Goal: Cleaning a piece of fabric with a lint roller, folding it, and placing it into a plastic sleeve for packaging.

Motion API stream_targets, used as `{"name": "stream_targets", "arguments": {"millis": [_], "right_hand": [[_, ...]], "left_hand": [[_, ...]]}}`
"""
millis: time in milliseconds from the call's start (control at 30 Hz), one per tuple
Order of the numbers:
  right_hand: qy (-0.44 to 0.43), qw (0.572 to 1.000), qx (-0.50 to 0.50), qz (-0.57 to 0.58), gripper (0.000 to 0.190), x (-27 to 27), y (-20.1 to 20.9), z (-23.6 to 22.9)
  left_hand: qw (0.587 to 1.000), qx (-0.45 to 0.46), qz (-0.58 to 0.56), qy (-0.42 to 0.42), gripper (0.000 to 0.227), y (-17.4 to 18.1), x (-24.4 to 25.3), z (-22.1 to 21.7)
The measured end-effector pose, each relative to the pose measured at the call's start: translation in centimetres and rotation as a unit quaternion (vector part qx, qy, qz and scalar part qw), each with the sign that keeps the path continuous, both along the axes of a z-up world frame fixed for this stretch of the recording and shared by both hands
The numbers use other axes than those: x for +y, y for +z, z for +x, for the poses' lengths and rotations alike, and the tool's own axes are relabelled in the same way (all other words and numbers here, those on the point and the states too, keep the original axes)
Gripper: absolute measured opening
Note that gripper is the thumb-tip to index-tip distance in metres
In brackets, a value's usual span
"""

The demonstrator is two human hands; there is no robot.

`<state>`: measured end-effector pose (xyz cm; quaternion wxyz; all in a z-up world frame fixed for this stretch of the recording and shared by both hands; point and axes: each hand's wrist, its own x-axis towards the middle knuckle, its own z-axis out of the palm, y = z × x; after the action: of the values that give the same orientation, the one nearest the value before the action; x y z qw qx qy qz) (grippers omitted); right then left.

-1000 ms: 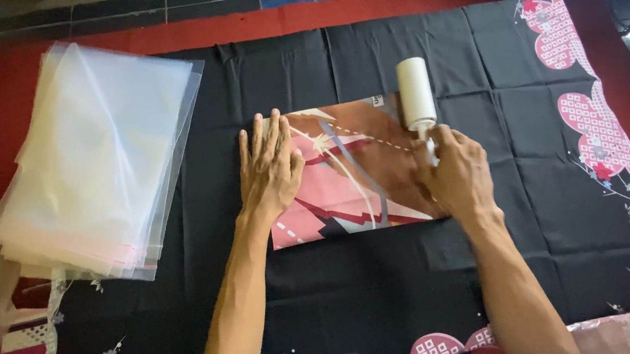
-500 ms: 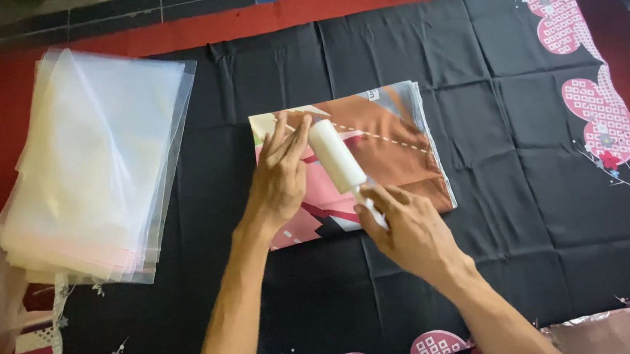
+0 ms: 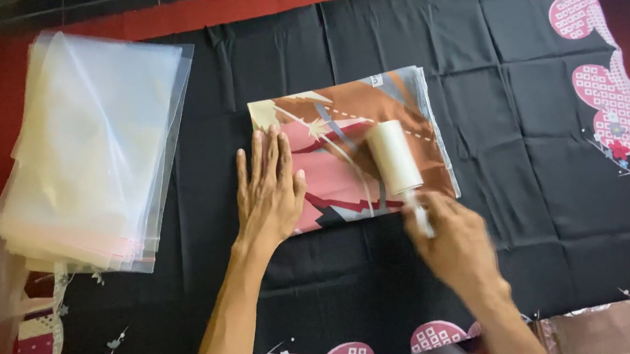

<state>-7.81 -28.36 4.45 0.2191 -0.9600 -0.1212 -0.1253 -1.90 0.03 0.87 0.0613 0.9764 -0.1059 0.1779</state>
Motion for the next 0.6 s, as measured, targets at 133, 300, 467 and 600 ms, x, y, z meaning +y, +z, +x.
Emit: {"name": "stream_targets", "arguments": {"millis": [133,300,467,600], "right_hand": [[-0.054,0.998,-0.018,-0.010,0.017,-3.9,1.0,0.5],[-0.053,0.994,-0.093,-0.021,0.022,-2.3,1.6,0.8],[0.061,0.993,-0.090,-0.044,0.024,4.7,1.1,1.7],[0.078,0.991,-0.084,-0.074,0.016,4.9,-1.1,3.1]], "left_hand": [[1.000,0.004,-0.009,0.002,0.062,0.1,-0.1,0.1],[0.999,0.017,-0.032,-0.002,0.062,2.1,-0.4,0.4],[0.999,0.024,-0.020,-0.011,0.067,1.0,-0.7,1.0],[1.000,0.012,-0.022,-0.004,0.070,0.1,-0.4,1.0]]}}
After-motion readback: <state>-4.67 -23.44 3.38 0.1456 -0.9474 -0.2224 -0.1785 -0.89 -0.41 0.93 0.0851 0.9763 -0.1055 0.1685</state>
